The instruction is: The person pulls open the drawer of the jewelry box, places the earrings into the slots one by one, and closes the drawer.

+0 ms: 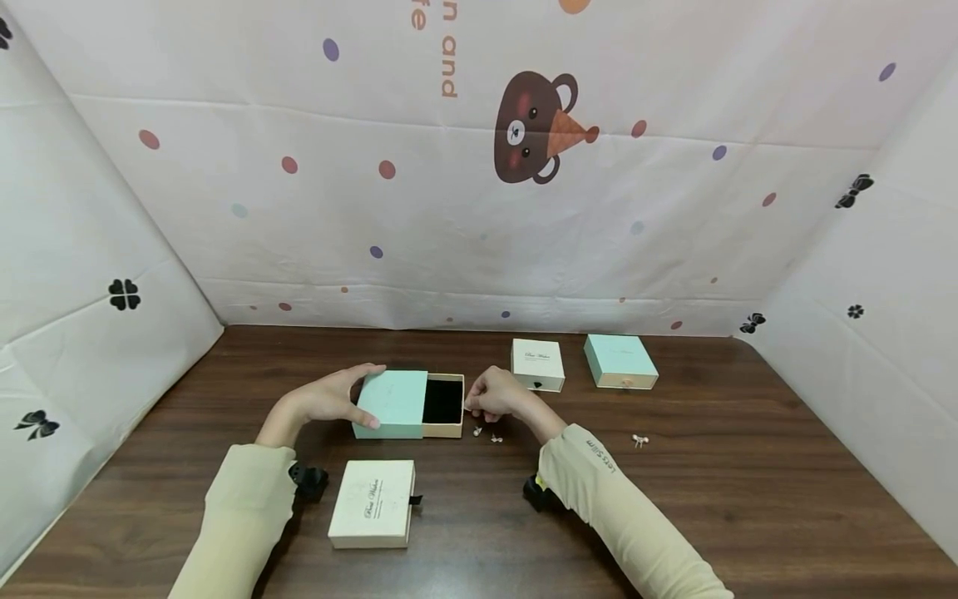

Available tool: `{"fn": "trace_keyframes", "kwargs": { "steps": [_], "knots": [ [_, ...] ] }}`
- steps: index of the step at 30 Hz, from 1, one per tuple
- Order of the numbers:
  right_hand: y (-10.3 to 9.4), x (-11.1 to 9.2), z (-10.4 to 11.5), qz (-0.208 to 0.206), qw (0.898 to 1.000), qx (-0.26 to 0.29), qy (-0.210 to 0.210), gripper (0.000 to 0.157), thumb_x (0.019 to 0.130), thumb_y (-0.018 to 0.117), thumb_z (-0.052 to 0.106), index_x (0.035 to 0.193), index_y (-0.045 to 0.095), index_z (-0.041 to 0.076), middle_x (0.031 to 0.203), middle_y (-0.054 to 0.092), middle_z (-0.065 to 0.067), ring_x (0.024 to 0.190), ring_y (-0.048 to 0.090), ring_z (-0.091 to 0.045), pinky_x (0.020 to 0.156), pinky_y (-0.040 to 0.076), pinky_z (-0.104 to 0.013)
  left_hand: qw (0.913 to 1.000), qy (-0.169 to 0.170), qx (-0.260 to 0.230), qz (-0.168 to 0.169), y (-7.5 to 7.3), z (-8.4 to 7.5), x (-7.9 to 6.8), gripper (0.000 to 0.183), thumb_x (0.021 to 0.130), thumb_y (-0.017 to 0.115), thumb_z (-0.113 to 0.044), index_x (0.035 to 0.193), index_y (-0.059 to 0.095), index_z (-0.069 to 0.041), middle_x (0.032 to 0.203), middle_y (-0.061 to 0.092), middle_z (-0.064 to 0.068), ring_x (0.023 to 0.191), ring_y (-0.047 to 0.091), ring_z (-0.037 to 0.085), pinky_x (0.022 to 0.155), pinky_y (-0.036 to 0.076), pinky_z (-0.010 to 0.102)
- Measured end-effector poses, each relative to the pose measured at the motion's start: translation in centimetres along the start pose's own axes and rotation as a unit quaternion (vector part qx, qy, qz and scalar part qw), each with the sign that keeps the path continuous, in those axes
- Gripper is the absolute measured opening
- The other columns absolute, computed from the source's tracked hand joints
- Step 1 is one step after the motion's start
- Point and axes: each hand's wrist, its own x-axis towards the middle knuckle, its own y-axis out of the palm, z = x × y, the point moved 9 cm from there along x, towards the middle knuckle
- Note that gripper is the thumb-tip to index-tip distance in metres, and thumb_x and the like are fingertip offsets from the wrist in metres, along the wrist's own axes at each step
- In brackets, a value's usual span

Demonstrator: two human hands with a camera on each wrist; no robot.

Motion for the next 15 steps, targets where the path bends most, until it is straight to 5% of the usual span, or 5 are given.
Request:
{"fn": "trace_keyframes", "kwargs": {
  "steps": [15],
  "knots": [
    [-0.15,-0.11,-0.29,0.006,1.0,-0.002,-0.001,0.014,0.083,0.065,0.007,0.071,0.067,0.001,0.059,0.062,-0.004,0.04,0.047,-0.006,0.044,0.047,-0.021,1.0,0.005,0.002,0.001,0.05,0.09,0.02,0.098,0.065,0.083,-0.028,0.14,0.029,0.003,0.145,0.023,0.024,0.132,0.018,0.042,0.1,0.024,0.059]
  ]
}}
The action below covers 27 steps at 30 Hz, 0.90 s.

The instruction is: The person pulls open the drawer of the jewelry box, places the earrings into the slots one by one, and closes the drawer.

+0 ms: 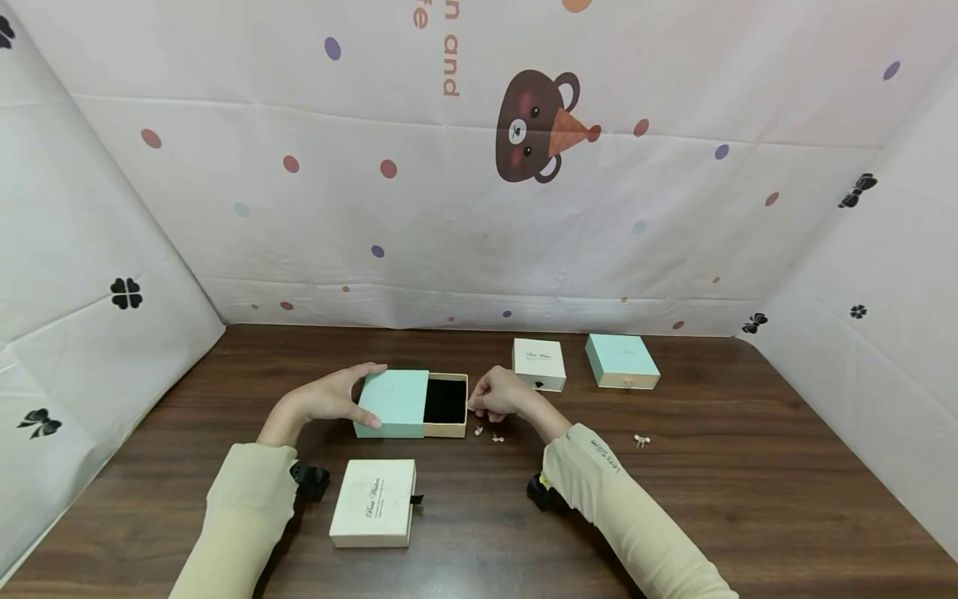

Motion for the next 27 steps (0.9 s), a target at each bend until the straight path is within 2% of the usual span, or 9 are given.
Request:
{"fn": "trace_keyframes", "kwargs": {
  "steps": [27],
  "knots": [
    [-0.23,-0.08,-0.44,0.007,1.0,0.008,0.008,0.014,0.084,0.064,0.008,0.073,0.068,0.001,0.058,0.061,-0.003,0.039,0.046,-0.005,0.044,0.046,-0.02,1.0,0.0,-0.002,0.003,0.01,-0.01,0.05,0.098,0.065,0.083,-0.028,0.14,0.028,0.003,0.145,0.023,0.024,0.132,0.019,0.042,0.1,0.024,0.059]
  ]
}}
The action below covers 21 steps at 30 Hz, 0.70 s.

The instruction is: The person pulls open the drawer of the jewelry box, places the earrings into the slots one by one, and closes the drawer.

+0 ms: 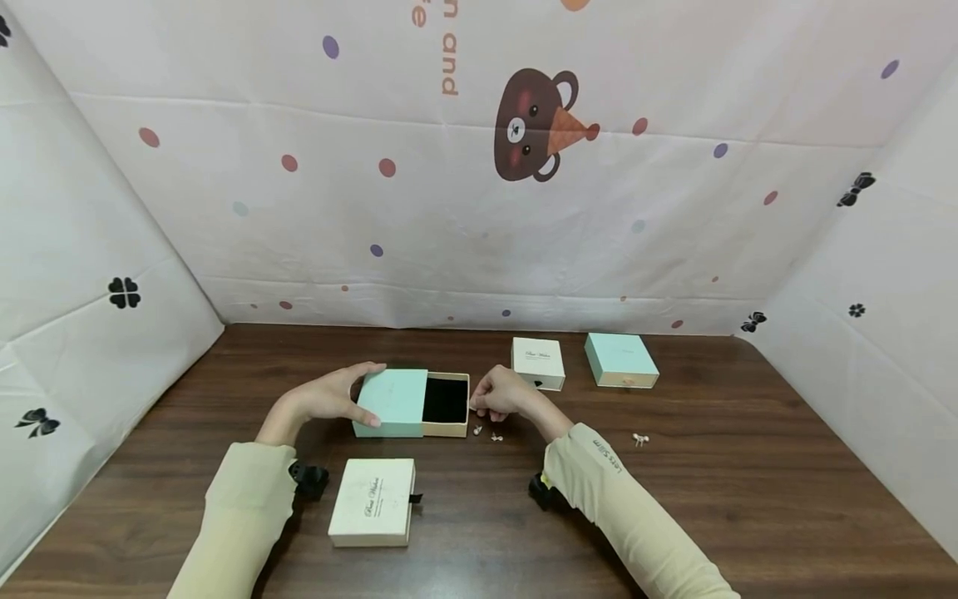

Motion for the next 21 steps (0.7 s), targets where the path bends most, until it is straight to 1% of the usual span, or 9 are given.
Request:
{"fn": "trace_keyframes", "kwargs": {
  "steps": [6,13,21],
  "knots": [
    [-0.3,-0.2,-0.4,-0.002,1.0,0.022,0.007,0.012,0.084,0.066,0.009,0.077,0.07,0.001,0.061,0.064,-0.005,0.039,0.046,-0.005,0.044,0.047,-0.021,1.0,0.003,0.003,-0.001,0.0,-0.1,0.0,0.098,0.065,0.083,-0.028,0.14,0.028,0.003,0.145,0.022,0.025,0.132,0.018,0.042,0.1,0.023,0.059],
    [-0.6,-0.7,-1.3,0.007,0.998,0.062,0.014,0.011,0.083,0.066,0.009,0.083,0.071,0.0,0.062,0.063,-0.004,0.04,0.044,-0.005,0.042,0.044,-0.019,1.0,0.007,0.001,-0.002,0.0,-0.1,0.0,0.099,0.065,0.083,-0.028,0.14,0.027,0.004,0.145,0.021,0.026,0.132,0.017,0.044,0.1,0.022,0.06],
    [-0.7,-1.4,-1.6,0.018,0.998,0.064,0.007,0.008,0.081,0.068,0.006,0.084,0.071,0.0,0.065,0.065,-0.005,0.04,0.043,-0.006,0.043,0.043,-0.019,1.0,0.003,0.004,-0.003,-0.1,-0.1,0.0,0.098,0.065,0.083,-0.028,0.14,0.028,0.004,0.145,0.021,0.026,0.132,0.018,0.043,0.1,0.023,0.06]
  ]
}}
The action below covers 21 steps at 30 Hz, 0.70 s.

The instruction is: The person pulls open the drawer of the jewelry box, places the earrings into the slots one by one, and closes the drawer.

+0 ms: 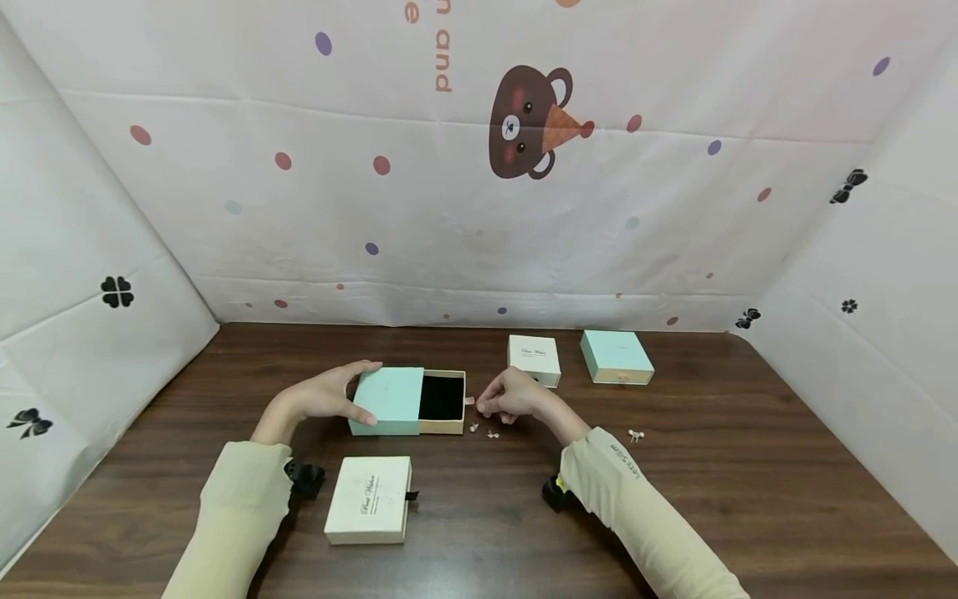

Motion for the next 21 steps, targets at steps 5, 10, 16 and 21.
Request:
{"fn": "trace_keyframes", "kwargs": {
  "steps": [5,10,16,21],
  "knots": [
    [0.0,-0.3,-0.3,0.008,1.0,0.007,-0.003,0.009,0.079,0.069,0.005,0.087,0.071,0.0,0.065,0.064,-0.003,0.04,0.043,-0.006,0.043,0.042,-0.019,1.0,0.0,0.0,0.001,0.01,0.04,-0.04,0.098,0.065,0.082,-0.028,0.14,0.028,0.003,0.145,0.021,0.026,0.132,0.017,0.043,0.1,0.022,0.06],
    [0.09,-0.55,-0.66,0.021,0.999,0.029,0.0,0.011,0.078,0.07,0.003,0.089,0.07,-0.001,0.067,0.065,-0.002,0.041,0.043,-0.006,0.043,0.041,-0.018,1.0,-0.006,0.0,0.003,0.03,0.09,-0.1,0.098,0.065,0.082,-0.029,0.141,0.027,0.002,0.145,0.02,0.025,0.132,0.017,0.043,0.1,0.022,0.06],
    [0.45,-0.68,-0.76,0.046,0.997,0.054,-0.011,0.015,0.078,0.069,0.0,0.092,0.069,-0.005,0.069,0.067,-0.005,0.042,0.044,-0.006,0.043,0.04,-0.018,1.0,-0.007,0.003,0.003,0.04,0.09,-0.06,0.098,0.065,0.082,-0.028,0.141,0.027,0.002,0.145,0.021,0.025,0.132,0.018,0.043,0.1,0.022,0.06],
    [0.75,-0.72,-0.64,0.059,0.996,0.061,-0.028,0.017,0.077,0.069,-0.002,0.094,0.069,-0.006,0.067,0.065,-0.003,0.042,0.044,-0.006,0.042,0.039,-0.018,1.0,-0.008,0.002,0.004,0.07,0.11,-0.1,0.098,0.066,0.082,-0.028,0.141,0.027,0.002,0.146,0.02,0.025,0.132,0.017,0.043,0.1,0.022,0.06]
  ]
}}
